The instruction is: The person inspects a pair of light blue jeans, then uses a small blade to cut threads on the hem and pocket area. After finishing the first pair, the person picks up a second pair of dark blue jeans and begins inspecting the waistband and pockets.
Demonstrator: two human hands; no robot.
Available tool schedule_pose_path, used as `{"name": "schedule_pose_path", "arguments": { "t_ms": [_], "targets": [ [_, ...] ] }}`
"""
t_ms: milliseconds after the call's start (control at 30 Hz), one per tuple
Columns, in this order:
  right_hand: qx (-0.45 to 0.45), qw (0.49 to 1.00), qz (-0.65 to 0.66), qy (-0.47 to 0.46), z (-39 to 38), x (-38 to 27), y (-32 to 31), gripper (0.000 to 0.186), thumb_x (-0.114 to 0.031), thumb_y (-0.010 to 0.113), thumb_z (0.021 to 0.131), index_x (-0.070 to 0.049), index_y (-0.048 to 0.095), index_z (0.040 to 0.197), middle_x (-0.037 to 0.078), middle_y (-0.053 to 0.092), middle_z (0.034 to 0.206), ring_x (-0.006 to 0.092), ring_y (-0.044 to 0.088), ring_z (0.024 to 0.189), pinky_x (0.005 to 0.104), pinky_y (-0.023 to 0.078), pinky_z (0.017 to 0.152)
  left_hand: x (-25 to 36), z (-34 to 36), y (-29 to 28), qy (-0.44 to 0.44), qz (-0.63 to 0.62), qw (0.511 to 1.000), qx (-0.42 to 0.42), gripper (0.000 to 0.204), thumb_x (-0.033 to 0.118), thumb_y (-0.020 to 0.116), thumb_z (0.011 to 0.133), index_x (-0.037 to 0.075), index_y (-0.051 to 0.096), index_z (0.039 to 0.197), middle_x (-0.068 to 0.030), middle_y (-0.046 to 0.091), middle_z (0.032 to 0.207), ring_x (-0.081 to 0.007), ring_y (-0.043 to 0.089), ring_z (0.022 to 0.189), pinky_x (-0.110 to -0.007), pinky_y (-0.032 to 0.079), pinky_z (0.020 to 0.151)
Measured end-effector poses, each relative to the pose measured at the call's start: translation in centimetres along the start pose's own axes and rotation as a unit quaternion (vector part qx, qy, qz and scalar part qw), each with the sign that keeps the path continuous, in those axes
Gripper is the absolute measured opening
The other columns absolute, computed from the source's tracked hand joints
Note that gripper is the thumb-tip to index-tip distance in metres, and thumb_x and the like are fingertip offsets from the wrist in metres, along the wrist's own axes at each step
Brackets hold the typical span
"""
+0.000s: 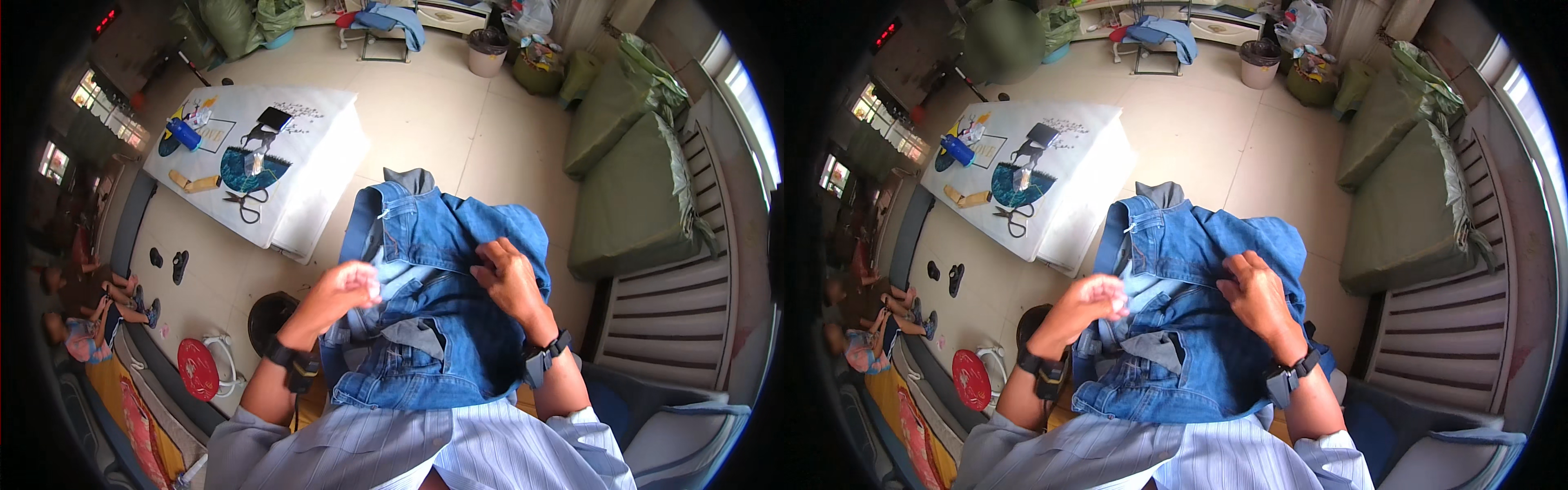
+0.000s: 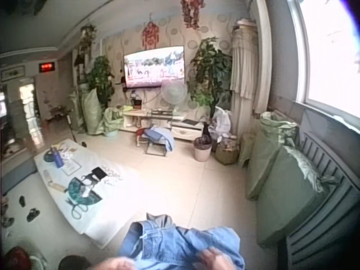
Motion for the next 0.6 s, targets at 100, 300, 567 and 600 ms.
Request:
{"name": "schedule_pose_path", "arguments": {
  "t_ms": [100,300,567,600],
  "targets": [
    [0.025,0.998,-0.024,-0.054,1.4,-0.7,1.4,0.045,-0.015,0.083,0.079,-0.002,0.068,0.120,0.016,0.065,0.116,0.0382,0.061,0.110,0.0456,0.050,0.094,-0.2,3.2,-0.9,0.027,0.009,0.997,0.073,0.032,0.008,0.073,0.096,0.000,0.061,0.125,-0.0091,0.071,0.105,-0.0174,0.073,0.091,-0.030,0.058,0.076],
    [0.012,0.984,-0.115,-0.135,2.7,-1.6,4.9,0.045,-0.017,0.086,0.075,-0.006,0.072,0.116,0.012,0.065,0.117,0.0323,0.058,0.111,0.0444,0.045,0.097,1.3,7.0,0.5,-0.017,0.068,0.991,0.115,0.022,0.011,0.083,0.087,0.002,0.066,0.099,-0.0048,0.070,0.086,-0.0082,0.061,0.067,-0.025,0.046,0.055],
    [0.049,0.984,-0.031,-0.169,4.2,0.1,5.3,0.024,-0.006,0.081,0.075,-0.007,0.072,0.097,0.010,0.067,0.104,0.0333,0.061,0.097,0.0423,0.048,0.087,1.3,9.3,0.9,0.082,0.088,0.989,0.081,0.011,0.003,0.073,0.093,0.007,0.063,0.094,-0.0014,0.067,0.088,-0.0071,0.061,0.075,-0.024,0.049,0.062],
    [0.054,0.984,-0.013,-0.169,4.5,0.0,4.9,0.024,-0.005,0.080,0.075,-0.007,0.071,0.096,0.011,0.066,0.103,0.0336,0.061,0.096,0.0425,0.048,0.085,2.3,9.5,1.2,0.118,0.094,0.986,0.075,0.010,0.001,0.071,0.094,0.007,0.063,0.094,-0.0017,0.067,0.090,-0.0070,0.062,0.077,-0.025,0.051,0.064]
  ]
}}
Point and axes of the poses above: each hand's wrist, its own z-axis towards the middle knuckle, its own y-axis out of the palm, x = y × z, the point moved 6 cm from there along z, towards the middle knuckle
